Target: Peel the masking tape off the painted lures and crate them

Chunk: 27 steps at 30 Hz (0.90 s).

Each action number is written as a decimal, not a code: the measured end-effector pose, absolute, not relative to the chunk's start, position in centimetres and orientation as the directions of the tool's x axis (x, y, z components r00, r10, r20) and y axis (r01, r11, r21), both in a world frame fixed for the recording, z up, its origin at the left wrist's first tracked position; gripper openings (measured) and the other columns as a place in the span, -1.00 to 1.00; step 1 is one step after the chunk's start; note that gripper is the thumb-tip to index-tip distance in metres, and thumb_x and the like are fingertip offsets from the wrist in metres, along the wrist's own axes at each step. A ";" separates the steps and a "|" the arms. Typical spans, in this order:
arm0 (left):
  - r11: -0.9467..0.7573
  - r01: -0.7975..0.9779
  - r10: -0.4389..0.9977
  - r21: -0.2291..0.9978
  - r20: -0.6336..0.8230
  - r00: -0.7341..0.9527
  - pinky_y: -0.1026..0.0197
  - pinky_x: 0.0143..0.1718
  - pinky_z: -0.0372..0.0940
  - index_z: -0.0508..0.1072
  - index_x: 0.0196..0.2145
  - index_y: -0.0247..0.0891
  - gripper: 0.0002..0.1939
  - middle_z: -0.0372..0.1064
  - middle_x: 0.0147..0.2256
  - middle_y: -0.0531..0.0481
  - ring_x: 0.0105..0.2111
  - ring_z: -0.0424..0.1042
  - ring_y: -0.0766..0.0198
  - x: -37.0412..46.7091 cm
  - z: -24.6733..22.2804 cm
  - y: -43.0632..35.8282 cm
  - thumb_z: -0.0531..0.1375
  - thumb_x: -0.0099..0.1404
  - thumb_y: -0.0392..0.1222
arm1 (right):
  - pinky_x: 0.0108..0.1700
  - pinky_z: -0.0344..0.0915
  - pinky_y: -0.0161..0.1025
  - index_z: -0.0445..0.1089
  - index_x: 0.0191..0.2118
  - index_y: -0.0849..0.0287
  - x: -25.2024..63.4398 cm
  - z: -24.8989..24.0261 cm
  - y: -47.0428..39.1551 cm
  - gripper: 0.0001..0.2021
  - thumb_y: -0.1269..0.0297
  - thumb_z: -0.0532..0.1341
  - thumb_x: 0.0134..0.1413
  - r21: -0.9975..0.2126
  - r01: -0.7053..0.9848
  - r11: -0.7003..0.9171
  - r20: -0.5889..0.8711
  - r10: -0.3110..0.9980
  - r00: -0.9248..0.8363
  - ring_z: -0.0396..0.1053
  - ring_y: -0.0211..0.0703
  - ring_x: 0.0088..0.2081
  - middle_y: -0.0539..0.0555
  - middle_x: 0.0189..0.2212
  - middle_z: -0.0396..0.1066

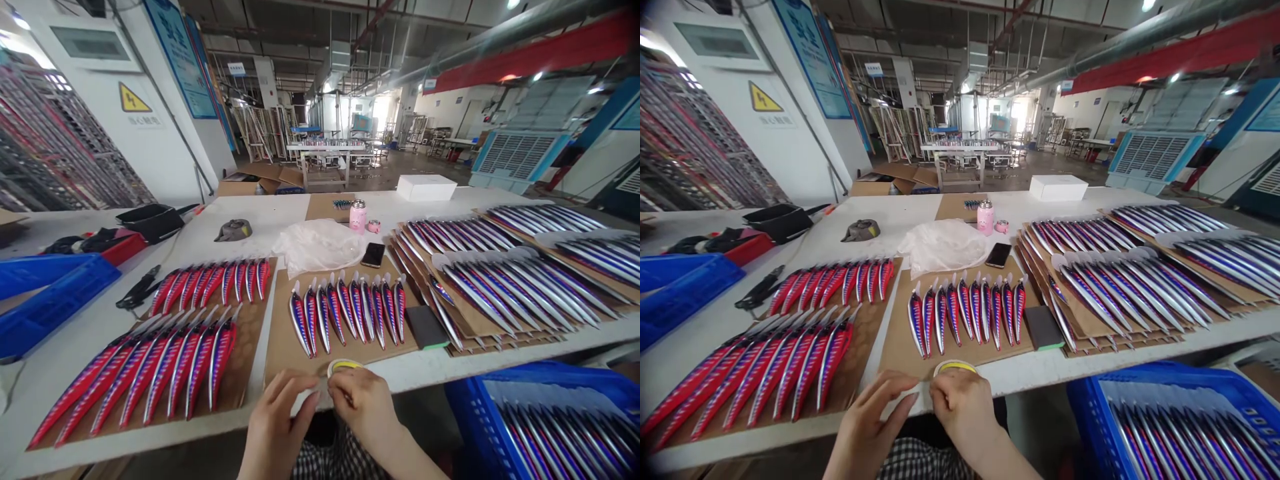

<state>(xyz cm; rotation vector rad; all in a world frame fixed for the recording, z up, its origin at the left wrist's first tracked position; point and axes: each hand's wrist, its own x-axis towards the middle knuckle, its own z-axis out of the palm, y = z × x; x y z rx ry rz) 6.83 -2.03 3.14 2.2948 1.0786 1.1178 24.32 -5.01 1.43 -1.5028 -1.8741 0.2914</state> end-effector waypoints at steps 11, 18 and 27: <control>-0.627 0.636 0.777 0.450 0.417 0.471 0.23 -0.37 0.22 0.34 -0.50 -0.22 -0.83 0.36 -0.48 0.04 -0.43 0.37 0.25 7.7 2.1 -2.2 0.09 0.19 -0.42 | -0.33 0.18 -0.28 0.38 -0.45 0.12 23.3 1.0 -5.4 -0.81 0.41 0.10 0.13 -0.532 0.801 0.274 0.309 0.944 -0.117 0.42 -0.15 -0.42 0.01 -0.50 0.45; -0.150 0.023 0.973 0.988 0.144 0.181 0.32 -0.47 0.14 0.23 -0.59 -0.24 -0.82 0.20 -0.58 0.10 -0.54 0.23 0.36 6.9 -0.5 -2.9 0.13 0.14 -0.27 | -0.44 0.21 -0.33 0.37 -0.51 0.07 21.7 0.7 -4.9 -0.81 0.43 0.11 0.05 -0.704 0.621 0.346 0.369 0.924 -0.097 0.36 -0.21 -0.52 -0.04 -0.58 0.40; 0.119 -0.408 0.956 0.905 -0.215 -0.198 0.18 -0.22 0.36 0.43 -0.41 -0.24 -0.61 0.36 -0.42 0.06 -0.34 0.37 0.25 -2.6 -0.1 -0.8 0.34 -0.01 0.13 | -0.30 0.29 -0.27 0.45 -0.18 0.05 18.2 -0.1 -1.1 -0.79 0.37 0.10 0.17 -0.627 0.631 0.457 0.405 0.883 -0.238 0.42 -0.13 -0.38 0.03 -0.42 0.50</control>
